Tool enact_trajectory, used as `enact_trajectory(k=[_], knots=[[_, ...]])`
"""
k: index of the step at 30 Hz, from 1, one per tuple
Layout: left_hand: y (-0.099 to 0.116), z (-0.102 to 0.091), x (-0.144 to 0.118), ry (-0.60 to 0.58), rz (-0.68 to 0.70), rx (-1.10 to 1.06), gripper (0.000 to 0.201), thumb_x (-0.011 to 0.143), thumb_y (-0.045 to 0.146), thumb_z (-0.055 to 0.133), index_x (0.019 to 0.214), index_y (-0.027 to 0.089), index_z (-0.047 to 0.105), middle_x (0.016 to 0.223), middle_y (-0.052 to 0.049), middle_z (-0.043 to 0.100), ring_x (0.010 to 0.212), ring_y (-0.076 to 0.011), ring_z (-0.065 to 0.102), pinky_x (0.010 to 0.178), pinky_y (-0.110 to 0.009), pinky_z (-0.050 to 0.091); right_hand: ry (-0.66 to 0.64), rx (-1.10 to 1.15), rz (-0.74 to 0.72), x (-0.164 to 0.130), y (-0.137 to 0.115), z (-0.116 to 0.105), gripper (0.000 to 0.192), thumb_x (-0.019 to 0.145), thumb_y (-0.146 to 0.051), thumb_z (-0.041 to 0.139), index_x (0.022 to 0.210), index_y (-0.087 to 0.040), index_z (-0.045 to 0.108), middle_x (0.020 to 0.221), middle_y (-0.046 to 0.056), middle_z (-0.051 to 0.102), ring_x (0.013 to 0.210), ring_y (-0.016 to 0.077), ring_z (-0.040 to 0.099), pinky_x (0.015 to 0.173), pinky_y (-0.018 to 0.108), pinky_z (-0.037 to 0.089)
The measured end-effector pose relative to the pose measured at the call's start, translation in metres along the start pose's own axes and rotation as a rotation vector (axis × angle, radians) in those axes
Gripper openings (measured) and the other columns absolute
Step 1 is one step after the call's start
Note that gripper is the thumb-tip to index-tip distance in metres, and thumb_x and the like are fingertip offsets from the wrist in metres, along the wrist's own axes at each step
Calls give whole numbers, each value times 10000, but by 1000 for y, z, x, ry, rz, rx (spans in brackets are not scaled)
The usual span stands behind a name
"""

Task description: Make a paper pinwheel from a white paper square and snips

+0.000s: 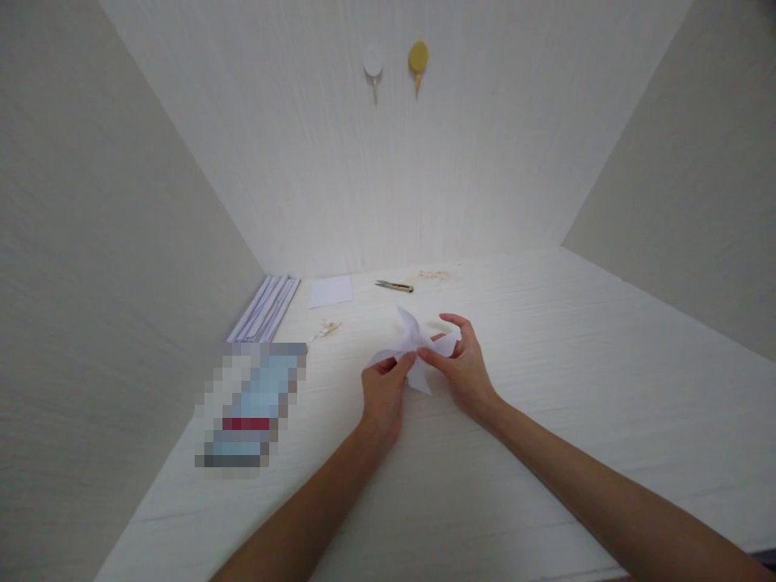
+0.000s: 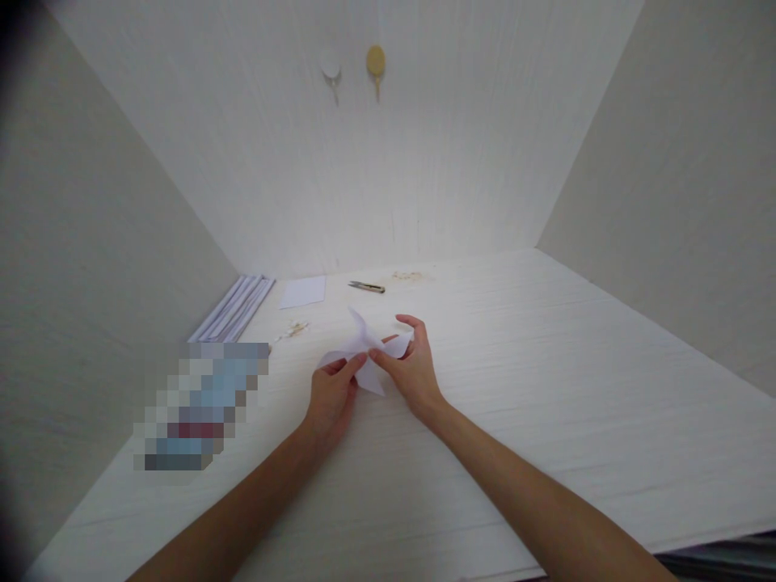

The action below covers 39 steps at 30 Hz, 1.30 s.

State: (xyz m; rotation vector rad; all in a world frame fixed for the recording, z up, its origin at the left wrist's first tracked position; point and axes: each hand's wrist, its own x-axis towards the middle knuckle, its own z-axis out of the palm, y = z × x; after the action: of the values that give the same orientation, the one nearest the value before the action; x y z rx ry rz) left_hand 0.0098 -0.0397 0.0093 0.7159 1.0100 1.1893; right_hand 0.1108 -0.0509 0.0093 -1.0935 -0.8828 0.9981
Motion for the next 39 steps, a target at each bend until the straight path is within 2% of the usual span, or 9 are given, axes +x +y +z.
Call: enact_trajectory(k=[13,19,27,30,33,35,39], knots=[[-5,-1,3,10,44,2,140,501,215,674,617,139,658,629,-28,662,572,-131,563,579,-257,429,-22,31,22,3,3,-3,605,518,-240,709,1018,-233,369,644,-60,583,528,120,558,518,247,445],[-5,-1,4,27,64,-23,118,505,197,669,603,132,662,589,-21,647,522,-112,537,524,-241,399,-25,60,26,3,4,-3,623,502,-240,729,1019,-230,382,631,-68,593,514,116,555,505,241,437],[-3,-4,7,54,64,-68,79,509,187,662,564,131,654,548,-9,622,492,-96,510,515,-235,378,-96,61,67,3,0,-1,565,520,-253,722,1016,-229,453,626,-51,623,544,107,557,529,227,437],[-2,-7,11,79,81,-77,61,502,177,662,542,133,647,515,13,596,460,-73,471,520,-227,370,-36,96,84,7,-1,-2,407,567,-312,681,928,-224,515,642,-42,623,589,100,555,533,209,428],[0,-9,13,71,89,-92,56,495,178,668,521,137,641,521,13,597,467,-68,469,529,-222,369,88,162,73,13,1,-7,187,615,-333,622,732,-203,557,666,-32,617,604,87,535,497,182,397],[1,-10,12,25,88,-83,67,489,179,676,535,137,652,548,0,615,495,-77,490,536,-222,372,158,183,64,17,2,-10,127,590,-280,625,581,-181,546,580,-42,575,544,69,494,463,168,362],[3,-7,6,-121,43,-50,82,477,161,686,552,137,668,562,-15,634,531,-94,523,559,-225,385,127,174,85,20,1,-13,85,530,-207,626,485,-158,573,506,-26,564,490,65,469,456,179,347]])
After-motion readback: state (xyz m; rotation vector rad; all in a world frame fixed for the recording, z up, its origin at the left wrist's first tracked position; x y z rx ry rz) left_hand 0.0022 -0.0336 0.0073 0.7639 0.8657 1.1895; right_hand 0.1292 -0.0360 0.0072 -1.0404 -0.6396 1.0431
